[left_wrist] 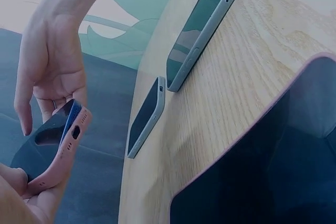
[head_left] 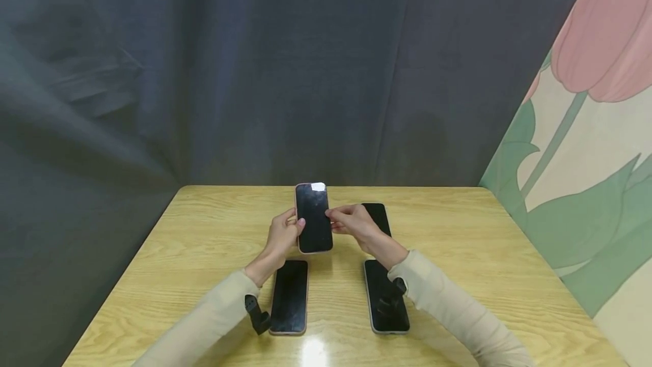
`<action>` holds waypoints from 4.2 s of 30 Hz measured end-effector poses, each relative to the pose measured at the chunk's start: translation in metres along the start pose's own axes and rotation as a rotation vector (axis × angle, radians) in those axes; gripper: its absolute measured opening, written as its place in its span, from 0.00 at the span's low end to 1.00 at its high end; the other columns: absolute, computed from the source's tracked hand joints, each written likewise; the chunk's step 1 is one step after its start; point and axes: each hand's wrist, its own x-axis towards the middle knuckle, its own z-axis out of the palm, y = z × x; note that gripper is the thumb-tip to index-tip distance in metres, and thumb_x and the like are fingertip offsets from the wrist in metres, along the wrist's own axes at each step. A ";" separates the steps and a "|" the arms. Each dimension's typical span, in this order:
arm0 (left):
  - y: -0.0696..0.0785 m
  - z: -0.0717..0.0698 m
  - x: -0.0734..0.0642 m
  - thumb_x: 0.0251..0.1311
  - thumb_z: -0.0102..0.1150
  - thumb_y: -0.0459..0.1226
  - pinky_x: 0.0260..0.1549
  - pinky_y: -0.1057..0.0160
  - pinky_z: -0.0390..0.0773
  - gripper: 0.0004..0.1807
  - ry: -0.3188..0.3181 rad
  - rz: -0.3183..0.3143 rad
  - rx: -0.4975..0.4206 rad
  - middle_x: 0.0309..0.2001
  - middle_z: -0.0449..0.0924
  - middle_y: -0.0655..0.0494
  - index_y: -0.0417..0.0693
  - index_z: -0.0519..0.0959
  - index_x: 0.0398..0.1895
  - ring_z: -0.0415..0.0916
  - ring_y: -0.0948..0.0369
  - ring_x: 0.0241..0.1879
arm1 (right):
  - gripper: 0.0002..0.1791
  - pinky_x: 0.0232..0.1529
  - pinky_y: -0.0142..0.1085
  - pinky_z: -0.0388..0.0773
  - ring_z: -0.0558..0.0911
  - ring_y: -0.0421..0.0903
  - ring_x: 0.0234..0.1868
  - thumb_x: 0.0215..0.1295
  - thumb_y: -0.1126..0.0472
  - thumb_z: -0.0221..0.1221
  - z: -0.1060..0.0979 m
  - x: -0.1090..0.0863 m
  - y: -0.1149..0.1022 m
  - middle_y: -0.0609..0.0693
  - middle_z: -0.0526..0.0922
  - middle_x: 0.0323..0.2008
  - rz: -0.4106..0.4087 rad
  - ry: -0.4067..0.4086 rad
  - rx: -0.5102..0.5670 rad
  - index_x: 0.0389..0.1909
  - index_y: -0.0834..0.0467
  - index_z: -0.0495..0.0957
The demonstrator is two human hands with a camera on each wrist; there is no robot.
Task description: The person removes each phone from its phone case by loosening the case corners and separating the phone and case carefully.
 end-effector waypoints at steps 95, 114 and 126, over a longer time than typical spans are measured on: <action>-0.002 -0.053 0.006 0.68 0.42 0.29 0.47 0.52 0.81 0.25 -0.043 -0.130 0.067 0.54 0.76 0.32 0.27 0.64 0.68 0.78 0.47 0.49 | 0.23 0.53 0.46 0.79 0.82 0.55 0.49 0.74 0.70 0.50 -0.017 0.041 0.056 0.70 0.78 0.54 0.093 0.023 -0.085 0.65 0.78 0.62; -0.003 -0.052 0.005 0.68 0.41 0.31 0.47 0.54 0.81 0.26 -0.100 -0.133 0.070 0.55 0.76 0.35 0.30 0.65 0.68 0.78 0.49 0.50 | 0.24 0.55 0.51 0.77 0.74 0.67 0.59 0.74 0.70 0.47 -0.016 0.042 0.056 0.74 0.71 0.60 0.136 0.034 -0.178 0.66 0.79 0.60; 0.000 -0.050 0.004 0.68 0.41 0.29 0.41 0.56 0.82 0.24 -0.085 -0.124 0.063 0.52 0.77 0.35 0.29 0.67 0.66 0.80 0.52 0.45 | 0.25 0.55 0.50 0.77 0.72 0.66 0.60 0.74 0.69 0.46 -0.013 0.033 0.052 0.75 0.67 0.62 0.109 0.005 -0.309 0.67 0.79 0.58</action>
